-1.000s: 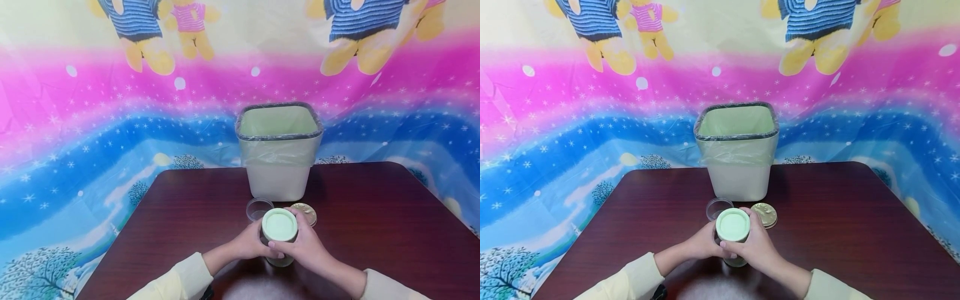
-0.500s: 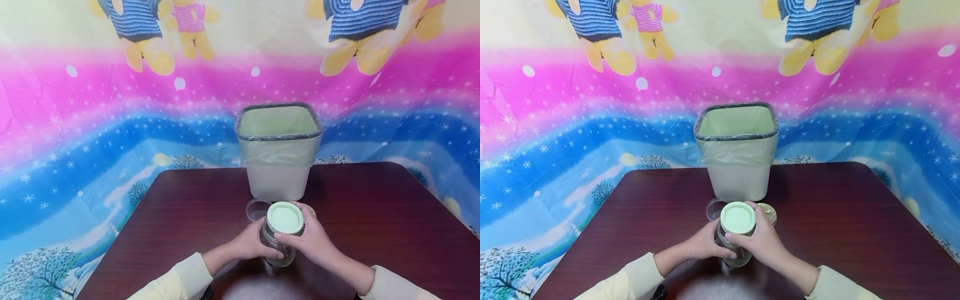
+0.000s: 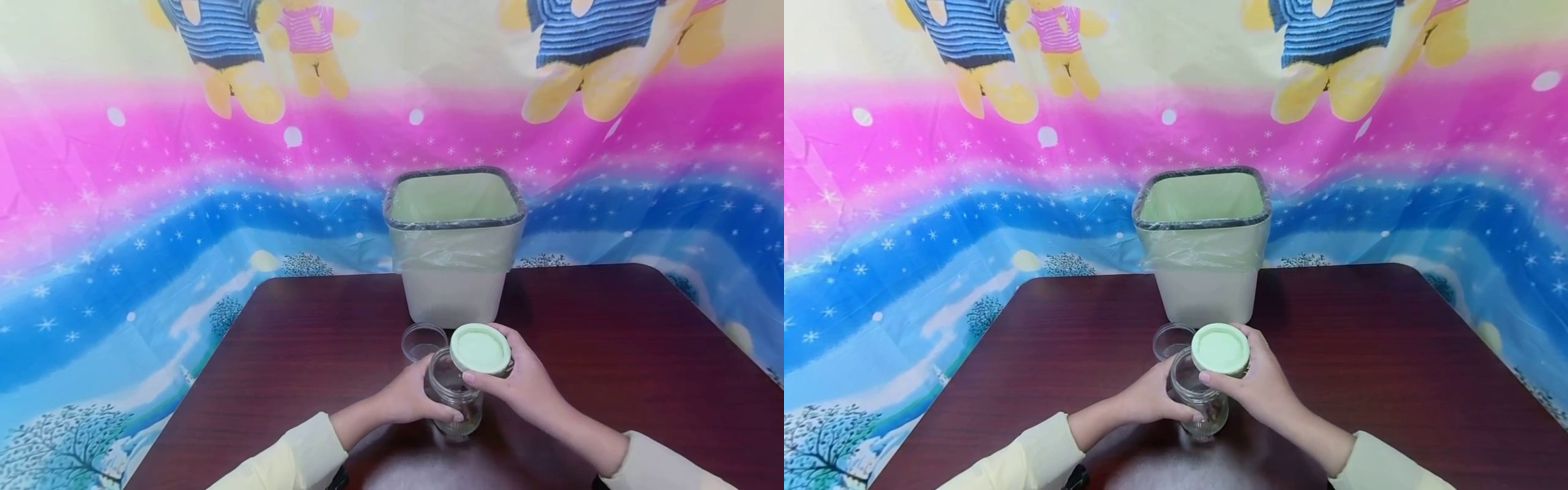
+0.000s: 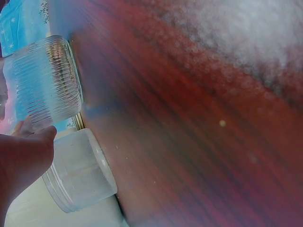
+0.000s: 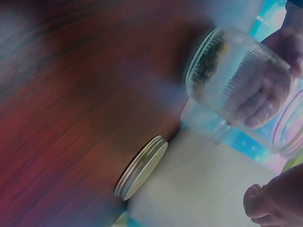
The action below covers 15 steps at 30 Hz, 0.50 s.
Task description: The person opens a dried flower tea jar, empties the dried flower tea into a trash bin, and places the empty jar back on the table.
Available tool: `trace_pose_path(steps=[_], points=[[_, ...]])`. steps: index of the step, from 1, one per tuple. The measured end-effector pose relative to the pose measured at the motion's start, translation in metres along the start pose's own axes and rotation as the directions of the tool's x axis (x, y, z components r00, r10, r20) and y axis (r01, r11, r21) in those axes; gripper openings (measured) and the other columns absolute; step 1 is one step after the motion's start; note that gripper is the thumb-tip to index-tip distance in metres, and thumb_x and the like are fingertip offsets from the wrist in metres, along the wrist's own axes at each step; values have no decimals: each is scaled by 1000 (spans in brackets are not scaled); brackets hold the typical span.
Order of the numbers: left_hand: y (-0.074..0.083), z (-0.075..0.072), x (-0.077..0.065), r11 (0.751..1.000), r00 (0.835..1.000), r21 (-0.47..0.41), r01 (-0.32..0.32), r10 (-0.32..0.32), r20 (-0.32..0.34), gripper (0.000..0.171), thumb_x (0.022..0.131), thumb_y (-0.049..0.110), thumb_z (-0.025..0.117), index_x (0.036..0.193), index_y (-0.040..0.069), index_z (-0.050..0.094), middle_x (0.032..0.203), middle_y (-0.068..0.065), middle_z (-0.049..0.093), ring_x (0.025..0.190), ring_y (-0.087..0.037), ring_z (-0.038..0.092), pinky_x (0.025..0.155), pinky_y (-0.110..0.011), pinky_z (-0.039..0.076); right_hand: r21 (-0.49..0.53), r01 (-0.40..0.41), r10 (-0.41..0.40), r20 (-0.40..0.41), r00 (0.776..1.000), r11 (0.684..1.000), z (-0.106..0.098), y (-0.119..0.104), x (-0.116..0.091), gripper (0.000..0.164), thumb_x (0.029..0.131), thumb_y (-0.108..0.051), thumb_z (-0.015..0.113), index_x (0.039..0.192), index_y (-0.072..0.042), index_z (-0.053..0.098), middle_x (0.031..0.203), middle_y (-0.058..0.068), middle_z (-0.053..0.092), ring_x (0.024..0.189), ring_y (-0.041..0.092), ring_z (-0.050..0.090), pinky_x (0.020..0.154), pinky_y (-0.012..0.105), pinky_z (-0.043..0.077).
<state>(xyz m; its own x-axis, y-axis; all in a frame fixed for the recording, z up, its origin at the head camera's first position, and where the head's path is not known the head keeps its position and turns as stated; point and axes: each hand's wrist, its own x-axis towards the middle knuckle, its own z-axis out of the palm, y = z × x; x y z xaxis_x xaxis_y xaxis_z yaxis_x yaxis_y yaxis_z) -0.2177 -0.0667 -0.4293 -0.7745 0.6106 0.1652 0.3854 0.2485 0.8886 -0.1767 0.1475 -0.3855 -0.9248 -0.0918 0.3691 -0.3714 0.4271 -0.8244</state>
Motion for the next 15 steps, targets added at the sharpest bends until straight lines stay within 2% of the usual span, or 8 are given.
trace_pose_path(steps=[8, 15], points=[[0, 0, 1, 1000, 1000, 17, -22, 22, -7, 76, 67, 18, 90, 132, 10, 52, 119, -2, 64, 109, -18, 60, 96, -28, 45, -41, -56, 55, -19, 998, 998, -13, 12, 3, 76, 73, -23, 86, 135, -3, 46, 120, 12, 59, 103, 22, 54, 84, 25, 44], [-3, 1, 2, 999, 1000, 32, -25, 25, -10, 76, 66, 18, 90, 132, 13, 52, 119, 0, 63, 109, -18, 60, 97, -30, 44, -66, -110, 109, -18, 994, 992, -22, 22, 4, 80, 75, -25, 85, 138, -1, 43, 124, 15, 57, 106, 24, 53, 84, 24, 44]])
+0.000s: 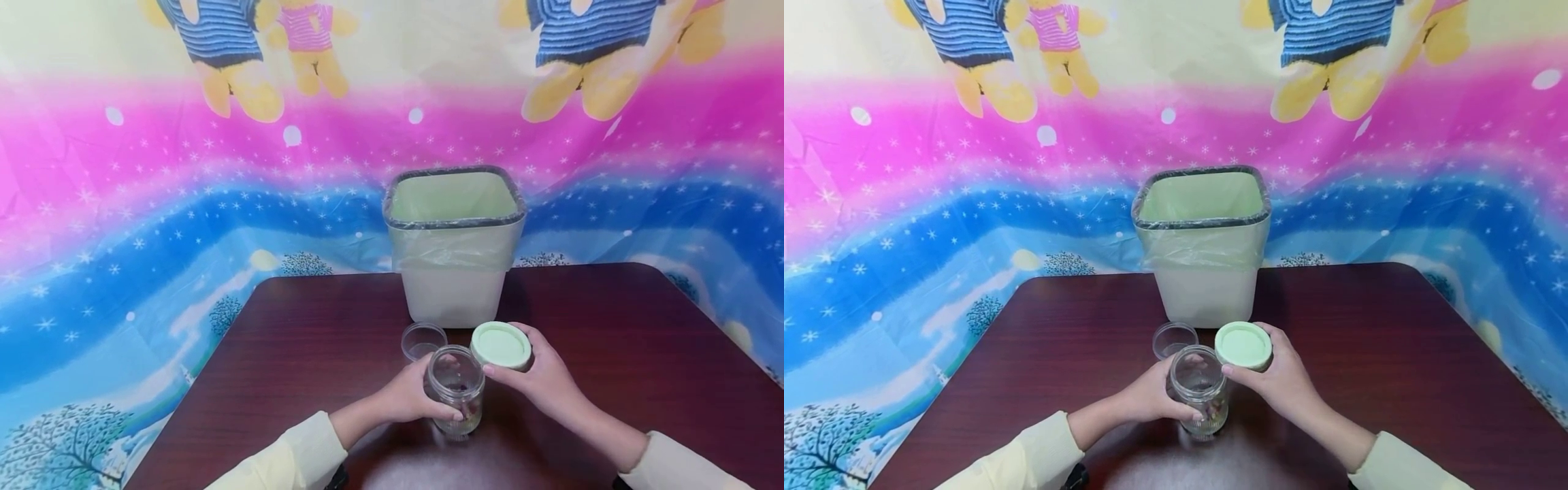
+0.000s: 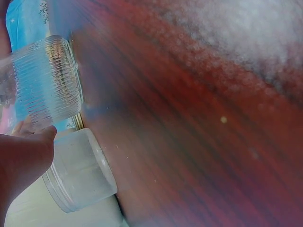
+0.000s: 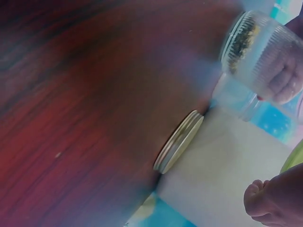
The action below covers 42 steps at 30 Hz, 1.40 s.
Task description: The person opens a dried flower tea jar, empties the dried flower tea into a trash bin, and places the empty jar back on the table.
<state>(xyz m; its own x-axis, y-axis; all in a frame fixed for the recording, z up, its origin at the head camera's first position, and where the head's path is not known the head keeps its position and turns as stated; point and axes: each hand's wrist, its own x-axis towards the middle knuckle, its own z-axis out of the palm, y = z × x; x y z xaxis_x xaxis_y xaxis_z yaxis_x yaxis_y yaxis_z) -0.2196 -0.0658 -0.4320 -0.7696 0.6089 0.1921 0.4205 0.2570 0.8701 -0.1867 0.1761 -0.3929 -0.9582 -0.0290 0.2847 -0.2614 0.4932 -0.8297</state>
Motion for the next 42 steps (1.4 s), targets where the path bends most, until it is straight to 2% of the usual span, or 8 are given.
trace_pose_path(steps=[11, 19, 33, 42], points=[[1, 1, 0, 1000, 1000, -18, 15, -15, -5, 73, 66, 16, 90, 129, 13, 54, 124, 1, 62, 112, -14, 58, 100, -30, 42, -32, -41, 41, -1, 999, 999, -6, 11, 2, 78, 78, -29, 83, 136, 3, 42, 125, 20, 55, 109, 28, 53, 85, 25, 42], [1, 1, 0, 1000, 1000, -12, 15, -15, -8, 73, 66, 17, 90, 129, 12, 54, 124, 0, 62, 112, -13, 57, 100, -29, 42, -101, -95, 99, 36, 994, 990, -7, 21, 2, 82, 77, -36, 82, 135, 6, 42, 126, 24, 53, 112, 35, 52, 91, 48, 41], [0, 1, 0, 1000, 1000, 1, 2, -2, -7, 72, 66, 18, 90, 128, 13, 54, 123, 1, 62, 113, -12, 57, 101, -29, 41, -180, -109, 137, 147, 980, 978, -2, 35, -4, 82, 71, -37, 86, 126, 12, 48, 115, 19, 59, 105, 31, 56, 86, 43, 45], [0, 0, 0, 1000, 1000, 21, -6, 6, -6, 71, 66, 18, 90, 128, 12, 54, 124, 1, 62, 114, -11, 56, 101, -28, 40, -181, -71, 110, 212, 971, 981, 1, 43, -4, 77, 67, -35, 88, 119, 11, 54, 107, 13, 60, 96, 24, 56, 81, 39, 46]])
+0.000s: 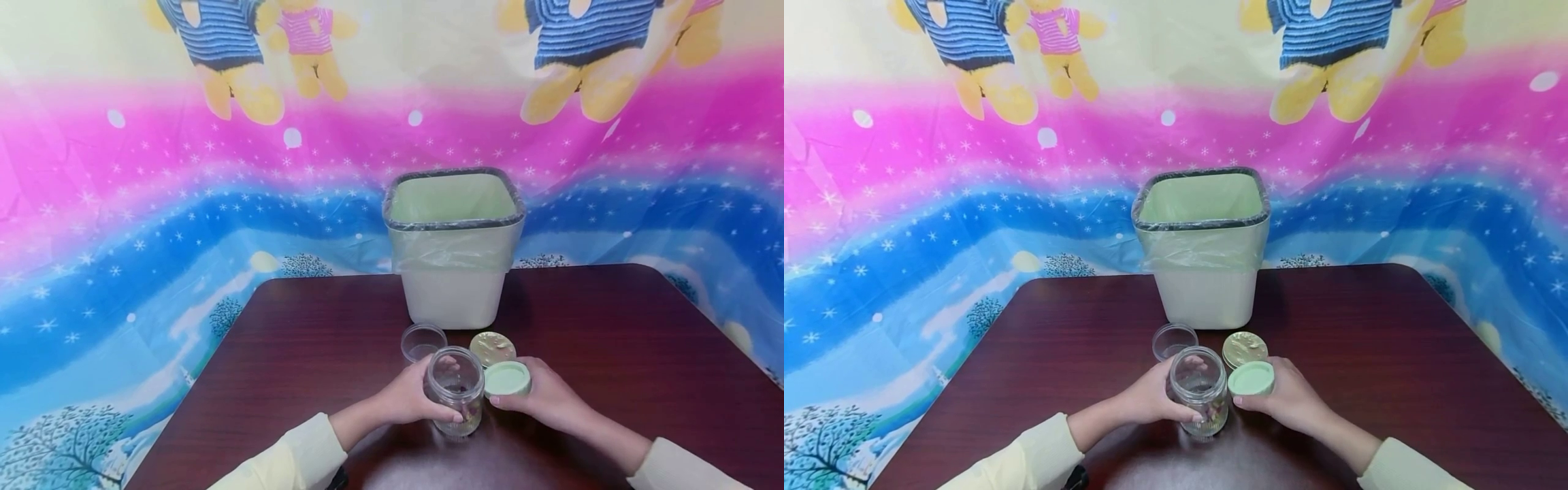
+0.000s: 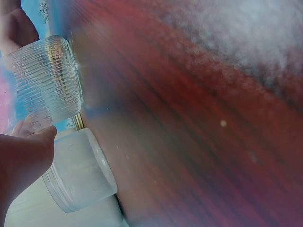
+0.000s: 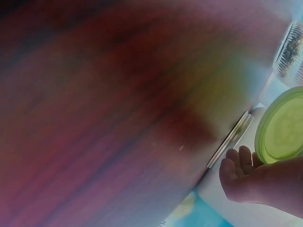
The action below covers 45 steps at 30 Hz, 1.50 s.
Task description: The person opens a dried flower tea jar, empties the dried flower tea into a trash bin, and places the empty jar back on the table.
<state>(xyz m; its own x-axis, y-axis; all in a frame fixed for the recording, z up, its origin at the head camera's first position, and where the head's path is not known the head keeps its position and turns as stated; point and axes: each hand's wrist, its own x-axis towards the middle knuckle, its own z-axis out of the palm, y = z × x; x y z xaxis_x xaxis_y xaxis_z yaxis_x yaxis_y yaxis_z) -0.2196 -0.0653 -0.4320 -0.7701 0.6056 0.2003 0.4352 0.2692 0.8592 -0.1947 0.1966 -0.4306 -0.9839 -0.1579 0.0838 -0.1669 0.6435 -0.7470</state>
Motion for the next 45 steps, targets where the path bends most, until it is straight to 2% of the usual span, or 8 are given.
trace_pose_path(steps=[8, 11, 17, 20, 24, 31, 45], points=[[1, 0, -1, 1000, 1000, -7, 9, -9, 1, 70, 67, 18, 90, 127, 13, 55, 125, 1, 61, 115, -10, 56, 102, -28, 39, 51, 99, -101, 42, 994, 994, 4, 2, 2, 63, 65, -28, 90, 107, 7, 60, 90, 5, 60, 81, 16, 55, 70, 30, 48], [1, 0, -1, 1000, 1000, -6, 12, -12, 1, 70, 67, 18, 90, 127, 13, 55, 125, 2, 61, 114, -10, 56, 102, -28, 39, 40, 115, -117, 48, 992, 993, 4, 2, 2, 62, 64, -27, 90, 107, 6, 61, 90, 4, 60, 80, 16, 54, 69, 29, 47], [1, 0, 0, 1000, 1000, -9, 12, -12, 2, 70, 67, 17, 90, 127, 12, 55, 124, 2, 62, 114, -10, 56, 102, -28, 39, -55, 87, -85, 41, 996, 995, 4, 0, 1, 73, 62, -32, 90, 113, 9, 58, 97, 8, 59, 88, 21, 53, 73, 36, 46], [1, -1, 0, 1000, 1000, -18, 15, -14, 3, 70, 67, 16, 90, 127, 11, 54, 124, 2, 62, 114, -11, 56, 102, -28, 40, -117, 45, -41, 41, 998, 992, 4, -1, 1, 79, 61, -37, 90, 116, 9, 57, 99, 9, 57, 91, 24, 52, 74, 38, 45], [1, -1, 0, 1000, 1000, -18, 18, -18, 4, 71, 66, 16, 90, 127, 11, 54, 124, 2, 62, 114, -10, 56, 101, -28, 40, -202, 9, 2, 53, 999, 979, 3, -2, 2, 84, 58, -45, 90, 116, 7, 57, 97, 9, 55, 91, 26, 50, 72, 38, 44], [1, -1, 0, 1000, 1000, -2, 27, -27, 4, 71, 66, 17, 90, 127, 11, 55, 124, 2, 62, 113, -10, 56, 101, -27, 40, -317, 26, -2, 76, 997, 948, 3, -1, -1, 85, 55, -52, 89, 114, 2, 60, 95, 8, 52, 90, 28, 47, 69, 41, 45], [0, 0, 0, 1000, 1000, 1, 25, -25, 3, 71, 66, 19, 91, 127, 12, 55, 124, 2, 61, 113, -11, 56, 100, -28, 40, -380, 41, -7, 91, 996, 924, 7, -2, -2, 98, 51, -55, 89, 120, 5, 56, 91, 8, 48, 84, 26, 45, 65, 40, 43]])
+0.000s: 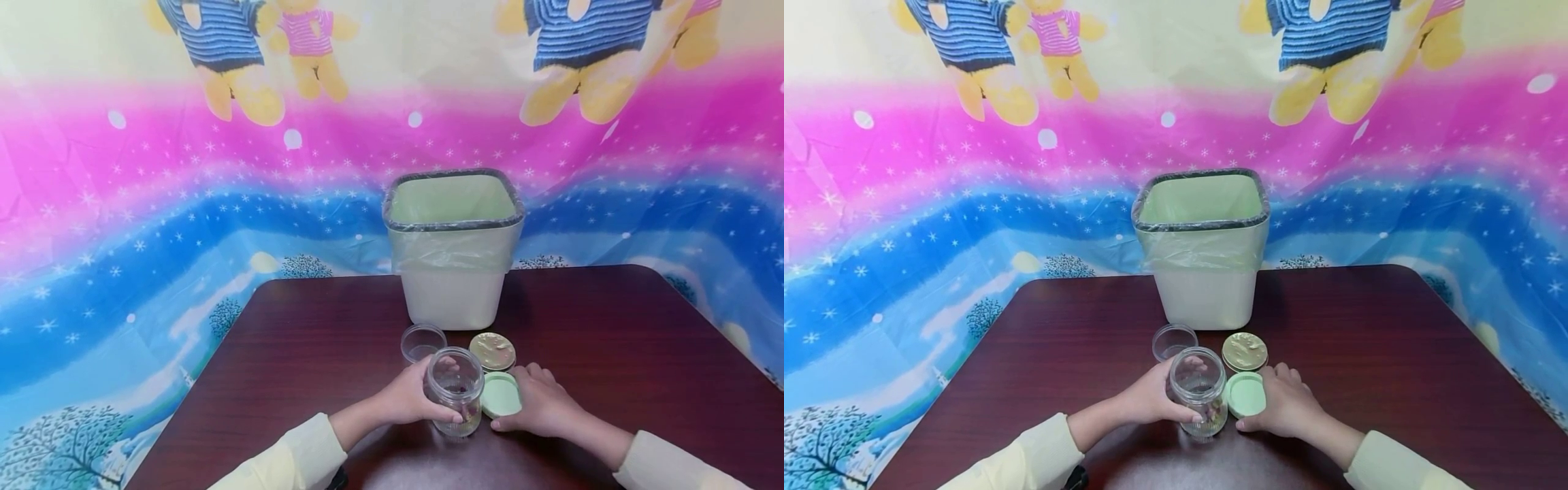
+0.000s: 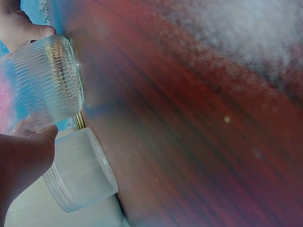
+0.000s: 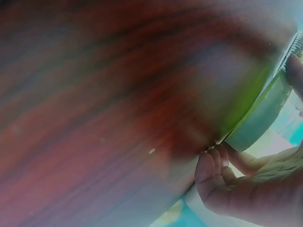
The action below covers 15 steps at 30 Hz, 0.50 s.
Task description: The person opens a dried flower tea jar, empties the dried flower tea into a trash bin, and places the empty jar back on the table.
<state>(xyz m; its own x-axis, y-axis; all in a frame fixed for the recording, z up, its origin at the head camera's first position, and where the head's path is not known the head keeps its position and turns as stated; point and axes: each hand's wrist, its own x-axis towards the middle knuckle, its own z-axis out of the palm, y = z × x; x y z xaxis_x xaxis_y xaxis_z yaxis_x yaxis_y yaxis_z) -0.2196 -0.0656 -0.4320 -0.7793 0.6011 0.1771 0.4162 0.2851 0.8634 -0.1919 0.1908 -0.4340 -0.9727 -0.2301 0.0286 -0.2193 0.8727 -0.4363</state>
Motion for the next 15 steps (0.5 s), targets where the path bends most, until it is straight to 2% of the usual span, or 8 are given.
trace_pose_path(steps=[15], points=[[3, 0, -1, 1000, 1000, 5, 8, -8, -1, 72, 67, 18, 90, 128, 11, 54, 125, 1, 61, 114, -11, 55, 101, -29, 40, -78, 3, -5, -21, 1000, 997, 1, -3, -1, 98, 47, -54, 91, 117, 5, 56, 91, 9, 48, 86, 29, 47, 66, 46, 45]])
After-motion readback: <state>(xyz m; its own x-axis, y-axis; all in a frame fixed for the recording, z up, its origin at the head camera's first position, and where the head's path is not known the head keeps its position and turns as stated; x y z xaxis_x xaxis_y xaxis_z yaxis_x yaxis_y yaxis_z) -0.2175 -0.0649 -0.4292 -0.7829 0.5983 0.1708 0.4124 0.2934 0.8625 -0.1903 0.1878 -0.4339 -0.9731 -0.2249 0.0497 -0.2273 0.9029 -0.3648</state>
